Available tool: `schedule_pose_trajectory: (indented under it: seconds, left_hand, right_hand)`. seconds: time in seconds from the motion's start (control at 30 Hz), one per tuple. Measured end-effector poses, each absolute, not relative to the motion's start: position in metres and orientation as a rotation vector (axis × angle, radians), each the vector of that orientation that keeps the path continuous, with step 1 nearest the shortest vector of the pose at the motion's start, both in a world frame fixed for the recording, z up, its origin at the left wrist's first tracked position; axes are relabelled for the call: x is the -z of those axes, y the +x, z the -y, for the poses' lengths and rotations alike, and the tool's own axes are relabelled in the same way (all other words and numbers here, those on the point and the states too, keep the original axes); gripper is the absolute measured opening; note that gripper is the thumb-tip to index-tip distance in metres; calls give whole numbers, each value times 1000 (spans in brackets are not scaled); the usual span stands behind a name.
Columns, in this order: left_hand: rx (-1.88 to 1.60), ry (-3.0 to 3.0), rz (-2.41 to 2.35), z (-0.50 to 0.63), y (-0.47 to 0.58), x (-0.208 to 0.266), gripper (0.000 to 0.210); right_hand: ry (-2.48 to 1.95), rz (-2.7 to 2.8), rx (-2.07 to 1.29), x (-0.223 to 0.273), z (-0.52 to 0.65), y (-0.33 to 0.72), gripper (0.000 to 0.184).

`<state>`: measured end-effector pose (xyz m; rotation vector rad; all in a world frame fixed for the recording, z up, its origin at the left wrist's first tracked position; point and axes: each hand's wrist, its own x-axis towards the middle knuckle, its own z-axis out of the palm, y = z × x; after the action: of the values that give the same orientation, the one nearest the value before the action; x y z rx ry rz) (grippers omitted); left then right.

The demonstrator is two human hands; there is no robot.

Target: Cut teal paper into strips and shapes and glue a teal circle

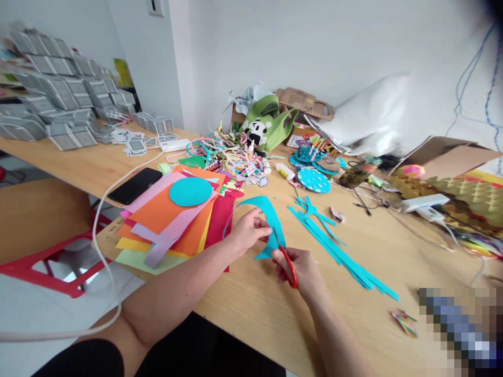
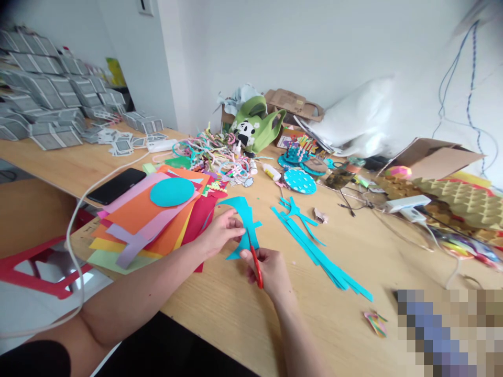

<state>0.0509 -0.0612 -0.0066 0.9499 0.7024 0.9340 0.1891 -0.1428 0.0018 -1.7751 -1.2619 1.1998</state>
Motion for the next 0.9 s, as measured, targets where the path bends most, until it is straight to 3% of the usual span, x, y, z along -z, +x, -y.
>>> schedule_pose_trajectory:
  seconds: [0.9]
  left_hand:
    - [-896, 973, -699, 63, 52, 9, 48]
  right_hand:
    - [-1764, 1220, -1254, 1, 143, 187, 52]
